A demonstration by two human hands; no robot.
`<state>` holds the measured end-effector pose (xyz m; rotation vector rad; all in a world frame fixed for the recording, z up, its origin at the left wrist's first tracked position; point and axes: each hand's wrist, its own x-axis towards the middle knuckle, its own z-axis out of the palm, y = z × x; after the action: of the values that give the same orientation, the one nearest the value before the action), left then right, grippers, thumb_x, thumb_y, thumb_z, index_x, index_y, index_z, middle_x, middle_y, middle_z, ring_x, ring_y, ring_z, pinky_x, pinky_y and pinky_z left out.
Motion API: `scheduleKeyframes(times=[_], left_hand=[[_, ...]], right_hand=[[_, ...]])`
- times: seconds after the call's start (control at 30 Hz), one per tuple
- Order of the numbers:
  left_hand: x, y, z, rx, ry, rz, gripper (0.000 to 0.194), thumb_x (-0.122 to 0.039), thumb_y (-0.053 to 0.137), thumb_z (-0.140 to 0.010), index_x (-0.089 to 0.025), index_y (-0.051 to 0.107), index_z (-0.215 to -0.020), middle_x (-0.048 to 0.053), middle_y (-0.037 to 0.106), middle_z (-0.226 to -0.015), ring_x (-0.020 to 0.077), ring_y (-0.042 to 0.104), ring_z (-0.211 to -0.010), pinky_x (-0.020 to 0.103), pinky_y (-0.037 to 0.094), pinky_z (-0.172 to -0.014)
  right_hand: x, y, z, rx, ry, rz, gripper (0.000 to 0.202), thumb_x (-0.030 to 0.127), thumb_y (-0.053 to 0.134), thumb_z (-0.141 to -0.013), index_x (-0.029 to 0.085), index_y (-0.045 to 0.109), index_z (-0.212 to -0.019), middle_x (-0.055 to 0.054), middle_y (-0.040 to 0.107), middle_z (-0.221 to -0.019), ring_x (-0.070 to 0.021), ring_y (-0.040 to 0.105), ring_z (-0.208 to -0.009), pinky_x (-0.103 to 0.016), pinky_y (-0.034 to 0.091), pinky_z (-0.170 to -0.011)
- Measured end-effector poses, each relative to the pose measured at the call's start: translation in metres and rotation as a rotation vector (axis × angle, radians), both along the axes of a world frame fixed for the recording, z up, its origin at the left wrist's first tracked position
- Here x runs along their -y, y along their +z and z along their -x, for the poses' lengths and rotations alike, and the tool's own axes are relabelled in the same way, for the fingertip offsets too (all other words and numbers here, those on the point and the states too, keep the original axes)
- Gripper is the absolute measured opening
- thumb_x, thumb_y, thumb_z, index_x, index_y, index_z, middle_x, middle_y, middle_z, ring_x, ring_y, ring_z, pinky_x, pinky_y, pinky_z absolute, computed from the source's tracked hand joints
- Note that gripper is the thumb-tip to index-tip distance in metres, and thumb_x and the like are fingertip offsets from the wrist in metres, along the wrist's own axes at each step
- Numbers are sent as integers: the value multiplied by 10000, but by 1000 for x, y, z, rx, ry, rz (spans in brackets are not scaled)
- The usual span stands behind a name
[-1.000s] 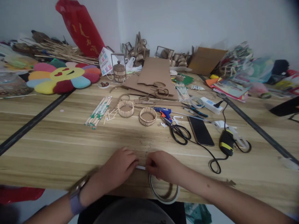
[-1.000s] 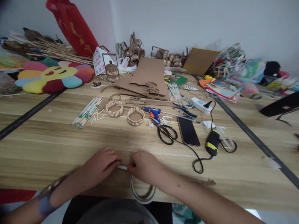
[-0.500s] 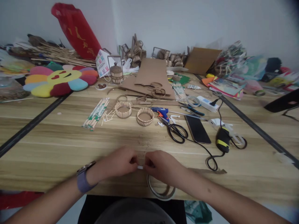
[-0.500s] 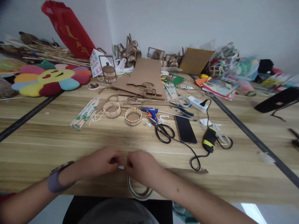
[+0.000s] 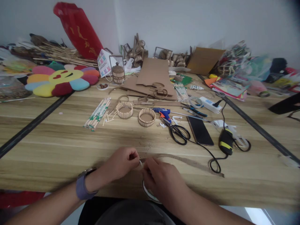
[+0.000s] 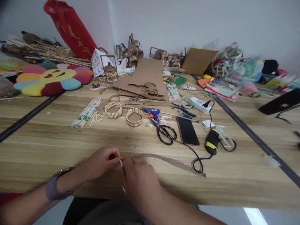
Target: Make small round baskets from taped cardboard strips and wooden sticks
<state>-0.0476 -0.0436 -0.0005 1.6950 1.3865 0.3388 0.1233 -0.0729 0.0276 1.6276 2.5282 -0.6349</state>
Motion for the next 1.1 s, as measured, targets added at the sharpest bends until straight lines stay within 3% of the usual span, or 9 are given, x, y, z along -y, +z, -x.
scheduleKeyframes(times=[0.23,0.43,0.57,0.8,0.93,1.0,1.1], left_hand=[[-13,0,13,-78,82,-64,216,-324,410,-787,-186,570,-737,23,636,-744,196,562,-734,285,382,-648],[-10,3,23,-88,-186,84,195,-310,513,-753,-177,650,-710,-9,640,-655,170,563,-643,248,359,-575],[-2,7,25,-125,-218,62,182,-241,516,-738,-178,648,-846,-9,643,-719,174,574,-683,244,382,-601],[9,7,30,-263,-284,-150,163,-94,484,-760,-196,611,-739,8,668,-772,190,602,-770,268,415,-691],[19,8,28,-405,-307,-323,198,-102,498,-855,-194,651,-771,49,665,-859,233,604,-879,340,472,-775],[30,3,24,-505,-287,-446,206,-98,509,-874,-187,667,-777,80,657,-913,259,601,-916,391,500,-796],[53,-18,16,-565,-307,-599,288,7,481,-832,-177,692,-901,90,681,-956,257,631,-905,412,538,-810]], right_hand=[[22,-7,-13,-208,9,97,93,182,564,-840,192,644,-794,-34,704,-713,-162,625,-614,-251,295,-526],[-2,15,-43,-494,-43,364,79,184,565,-831,199,637,-803,33,663,-725,-108,561,-643,-185,359,-560],[-22,23,-50,-474,-26,484,78,151,581,-774,190,646,-794,59,578,-673,-98,491,-629,-179,327,-533],[-42,-7,-38,-433,-52,789,159,38,515,-708,167,594,-754,77,550,-611,-82,477,-558,-171,326,-510],[-49,-20,-33,-387,-80,801,167,27,503,-695,177,567,-733,91,541,-550,-84,495,-523,-168,324,-494],[-50,-22,-31,-388,-75,775,155,37,523,-684,177,572,-729,90,537,-536,-95,522,-531,-175,347,-507],[-49,-22,-30,-363,-53,758,139,56,529,-674,178,578,-717,86,528,-523,-111,538,-541,-186,364,-512]])
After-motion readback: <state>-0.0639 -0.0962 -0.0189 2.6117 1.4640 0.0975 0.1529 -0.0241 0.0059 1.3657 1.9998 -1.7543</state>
